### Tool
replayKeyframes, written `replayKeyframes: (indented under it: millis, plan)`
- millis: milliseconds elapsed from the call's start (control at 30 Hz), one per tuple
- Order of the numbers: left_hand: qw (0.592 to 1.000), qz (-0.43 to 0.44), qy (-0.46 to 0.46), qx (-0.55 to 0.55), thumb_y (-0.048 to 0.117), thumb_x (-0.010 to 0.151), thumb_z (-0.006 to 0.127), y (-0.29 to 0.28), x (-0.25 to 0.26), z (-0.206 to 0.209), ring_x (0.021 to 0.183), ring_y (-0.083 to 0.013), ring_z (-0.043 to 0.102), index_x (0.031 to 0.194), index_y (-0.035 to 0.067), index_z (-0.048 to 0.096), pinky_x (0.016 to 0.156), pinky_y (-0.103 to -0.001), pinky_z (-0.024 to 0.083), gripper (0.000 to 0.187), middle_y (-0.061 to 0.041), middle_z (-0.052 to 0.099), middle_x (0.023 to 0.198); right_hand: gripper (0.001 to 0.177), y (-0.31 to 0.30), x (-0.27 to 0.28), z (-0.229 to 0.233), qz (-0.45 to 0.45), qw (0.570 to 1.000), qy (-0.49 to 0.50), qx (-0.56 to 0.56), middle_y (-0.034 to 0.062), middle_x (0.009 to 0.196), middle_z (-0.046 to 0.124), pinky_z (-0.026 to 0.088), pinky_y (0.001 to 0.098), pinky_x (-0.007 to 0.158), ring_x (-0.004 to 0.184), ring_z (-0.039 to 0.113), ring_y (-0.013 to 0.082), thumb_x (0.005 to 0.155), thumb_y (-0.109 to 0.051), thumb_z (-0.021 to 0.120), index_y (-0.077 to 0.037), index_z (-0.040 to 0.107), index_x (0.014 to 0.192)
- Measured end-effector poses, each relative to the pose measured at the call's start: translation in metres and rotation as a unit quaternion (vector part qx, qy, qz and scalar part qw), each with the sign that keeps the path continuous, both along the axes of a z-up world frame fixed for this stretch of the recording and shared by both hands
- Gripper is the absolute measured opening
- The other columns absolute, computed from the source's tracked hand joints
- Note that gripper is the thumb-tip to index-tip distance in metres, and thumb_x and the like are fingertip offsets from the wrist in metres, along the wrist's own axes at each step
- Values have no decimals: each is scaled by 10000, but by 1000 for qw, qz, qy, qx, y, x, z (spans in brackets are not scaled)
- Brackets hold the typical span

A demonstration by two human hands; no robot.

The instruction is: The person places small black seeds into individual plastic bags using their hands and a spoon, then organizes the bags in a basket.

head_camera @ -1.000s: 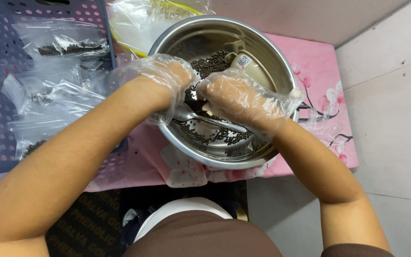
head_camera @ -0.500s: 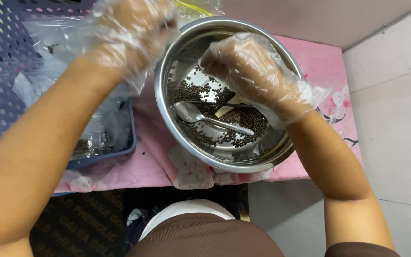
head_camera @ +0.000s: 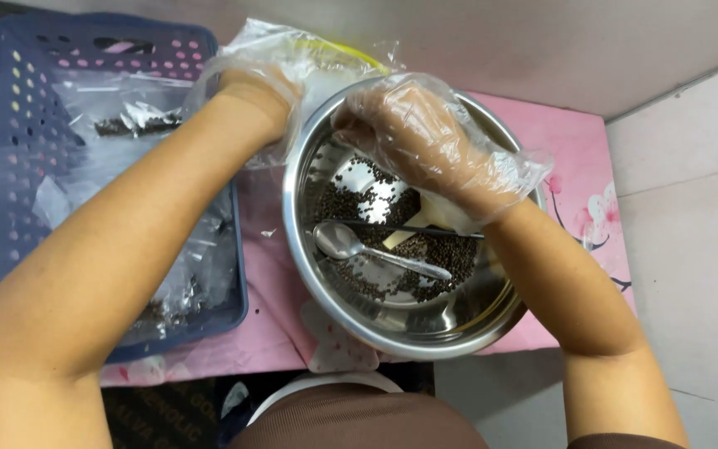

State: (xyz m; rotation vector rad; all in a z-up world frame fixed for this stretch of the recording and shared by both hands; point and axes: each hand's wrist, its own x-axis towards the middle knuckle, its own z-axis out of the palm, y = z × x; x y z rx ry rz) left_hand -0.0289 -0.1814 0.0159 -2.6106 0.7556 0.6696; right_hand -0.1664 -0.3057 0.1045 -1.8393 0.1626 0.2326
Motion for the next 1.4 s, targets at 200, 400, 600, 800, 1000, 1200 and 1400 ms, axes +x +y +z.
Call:
replayKeyframes:
  millis: [200,400,600,800,1000,1200,1400]
  plan:
    - [998,-15,45,49,107,849,717,-1,-7,13,1170,-339,673,1360,93,647,925,-518,571,516,-90,689,1285,89,-36,25,-47,263,799,-343,-417,34,913,763,536,423,689,792,710,280,1015,-191,705,-120,701,1067]
    - [999,-44,17,-10,111,927,703,7,3,-1,1051,-384,735,1265,-16,691,802,-465,623,361,-221,747,1191,104,-17,9,-25,260,810,-323,-416,20,880,759,516,403,668,780,701,256,1045,-210,653,-128,716,1032]
    - [997,-11,67,-41,95,1010,555,34,-36,50,1074,-367,712,1265,131,679,940,-456,578,287,-179,722,1226,34,-8,-7,-13,254,849,-330,-325,62,943,725,531,329,733,834,687,198,1046,-60,638,-51,646,1078]
    - [987,-110,-20,119,534,847,727,18,-48,24,1211,-303,670,1305,135,702,1140,-554,360,608,-90,741,1271,94,-13,-3,-34,267,796,-357,-409,9,907,746,513,385,718,821,709,230,1060,-234,687,-140,695,1058]
    - [989,-103,-43,98,388,963,702,15,-35,-1,1185,-390,663,1265,97,720,1107,-598,374,420,-82,774,1167,146,-6,-23,-25,253,814,-395,-343,47,967,712,511,315,839,886,659,177,1016,-76,777,-61,653,1091]
    - [992,-89,23,82,200,848,781,18,-57,-5,1154,-307,688,1294,80,680,1003,-480,520,472,-97,741,1223,118,-5,-19,-24,268,792,-372,-404,60,884,745,510,407,737,803,684,249,1027,-204,750,-90,720,1028]
    - [997,-48,48,22,302,663,991,13,-46,-30,1266,-302,648,1273,139,739,1042,-547,528,680,-50,708,1326,144,-8,-15,-39,280,799,-382,-370,54,892,742,505,396,701,779,695,250,1044,-222,717,-88,662,1053]
